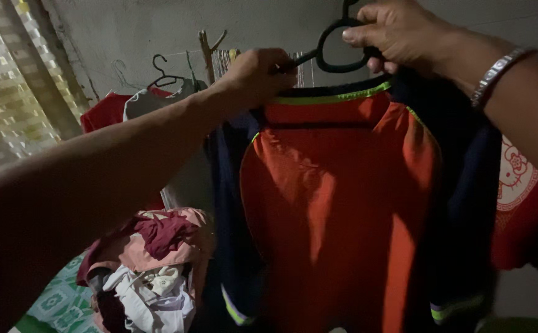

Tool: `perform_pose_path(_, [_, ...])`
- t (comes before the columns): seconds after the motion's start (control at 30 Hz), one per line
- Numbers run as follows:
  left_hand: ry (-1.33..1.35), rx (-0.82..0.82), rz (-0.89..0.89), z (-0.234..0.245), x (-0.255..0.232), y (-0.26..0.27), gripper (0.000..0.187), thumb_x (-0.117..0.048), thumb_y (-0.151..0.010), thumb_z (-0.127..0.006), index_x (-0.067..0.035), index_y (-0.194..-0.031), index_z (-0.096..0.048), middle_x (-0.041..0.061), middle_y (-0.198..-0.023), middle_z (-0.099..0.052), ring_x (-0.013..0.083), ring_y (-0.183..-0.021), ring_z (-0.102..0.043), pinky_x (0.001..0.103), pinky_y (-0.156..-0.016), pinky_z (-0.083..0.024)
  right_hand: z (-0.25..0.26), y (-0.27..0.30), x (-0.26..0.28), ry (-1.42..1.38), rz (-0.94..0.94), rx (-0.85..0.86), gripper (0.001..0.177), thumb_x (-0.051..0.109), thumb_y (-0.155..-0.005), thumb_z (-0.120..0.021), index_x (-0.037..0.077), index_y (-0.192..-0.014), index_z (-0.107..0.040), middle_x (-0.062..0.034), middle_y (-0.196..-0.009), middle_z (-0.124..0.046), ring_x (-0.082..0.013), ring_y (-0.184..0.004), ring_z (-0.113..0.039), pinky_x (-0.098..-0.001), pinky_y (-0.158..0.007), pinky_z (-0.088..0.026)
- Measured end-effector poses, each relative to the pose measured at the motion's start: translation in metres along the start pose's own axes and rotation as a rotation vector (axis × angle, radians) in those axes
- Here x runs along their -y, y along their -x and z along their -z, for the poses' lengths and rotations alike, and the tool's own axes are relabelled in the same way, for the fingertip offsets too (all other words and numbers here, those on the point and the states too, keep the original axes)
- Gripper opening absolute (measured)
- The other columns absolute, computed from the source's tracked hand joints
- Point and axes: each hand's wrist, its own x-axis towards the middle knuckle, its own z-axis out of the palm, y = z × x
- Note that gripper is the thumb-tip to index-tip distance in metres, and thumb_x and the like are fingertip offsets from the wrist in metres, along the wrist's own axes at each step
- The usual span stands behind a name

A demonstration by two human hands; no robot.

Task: The person sorts through various shirts hanging on a wire clothesline, adjusting their positions, and then picks up a garment from a pile of clothes on the bed.

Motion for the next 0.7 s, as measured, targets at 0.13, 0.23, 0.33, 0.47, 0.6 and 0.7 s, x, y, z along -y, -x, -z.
perform_pose_path(0.13, [0.136, -0.011, -0.033, 0.016, 0.002, 0.011, 0.040, -0.042, -0.098, -0.069, -0.011, -0.124, -0.068, 0.011, -0.112, -0.072, 0.0164, -0.092, -0.072, 0.031, -0.077, -0.063, 0.010, 0.001, -0.004, 0.062, -0.070, -0.059, 0.050, 0.031, -0.106, -0.057, -0.003, -0.143, -0.053, -0.0148, -0.108, -0.070, -0.0074, -0.058, -0.057, -0.0173, -0.045, -0.046])
perform_pose_path(0.23, [-0.043, 0.089, 0.166, 0.020, 0.003, 0.022, 0.042, -0.048, -0.103, -0.056, -0.011, -0.114, -0.071, 0.011, -0.092, -0.073, 0.0179, -0.069, -0.068, 0.033, -0.060, -0.060, 0.017, 0.012, -0.007, 0.021, -0.029, -0.112, 0.057, 0.029, -0.106, -0.057, -0.002, -0.150, -0.039, -0.0162, -0.116, -0.067, -0.0060, -0.058, -0.059, -0.0170, -0.043, -0.047])
perform_pose_path(0.33, [-0.037, 0.097, 0.018, 0.012, 0.002, 0.032, 0.044, -0.051, -0.103, -0.048, -0.014, -0.114, -0.069, 0.006, -0.088, -0.071, 0.0124, -0.064, -0.067, 0.028, -0.056, -0.059, 0.011, 0.022, -0.006, -0.016, -0.059, -0.094, 0.057, 0.029, -0.104, -0.058, -0.001, -0.151, -0.044, -0.0182, -0.118, -0.069, -0.0057, -0.060, -0.059, -0.0169, -0.046, -0.047])
perform_pose_path(0.47, [-0.067, 0.141, 0.117, 0.002, -0.009, 0.037, 0.047, -0.054, -0.101, -0.048, -0.015, -0.114, -0.069, 0.008, -0.086, -0.069, 0.0178, -0.063, -0.065, 0.034, -0.053, -0.056, 0.000, 0.024, 0.000, -0.039, -0.193, -0.004, 0.058, 0.028, -0.102, -0.057, 0.003, -0.152, -0.042, -0.0131, -0.118, -0.068, -0.0074, -0.060, -0.057, -0.0195, -0.046, -0.047])
perform_pose_path(0.6, [-0.086, 0.073, 0.091, -0.002, -0.023, 0.041, 0.050, -0.059, -0.098, -0.052, -0.015, -0.114, -0.071, 0.006, -0.089, -0.072, 0.0162, -0.068, -0.068, 0.034, -0.059, -0.056, -0.001, 0.024, 0.004, -0.009, -0.239, 0.063, 0.056, 0.030, -0.101, -0.055, 0.003, -0.149, -0.044, -0.0092, -0.114, -0.067, -0.0081, -0.063, -0.059, -0.0212, -0.046, -0.047])
perform_pose_path(0.7, [-0.070, 0.082, 0.117, 0.001, -0.028, 0.036, 0.051, -0.059, -0.098, -0.051, -0.015, -0.116, -0.069, 0.007, -0.089, -0.072, 0.0167, -0.067, -0.069, 0.035, -0.058, -0.056, 0.002, 0.020, 0.001, -0.019, -0.213, 0.062, 0.054, 0.030, -0.103, -0.056, 0.001, -0.148, -0.050, -0.0122, -0.114, -0.066, -0.0086, -0.064, -0.058, -0.0211, -0.048, -0.047])
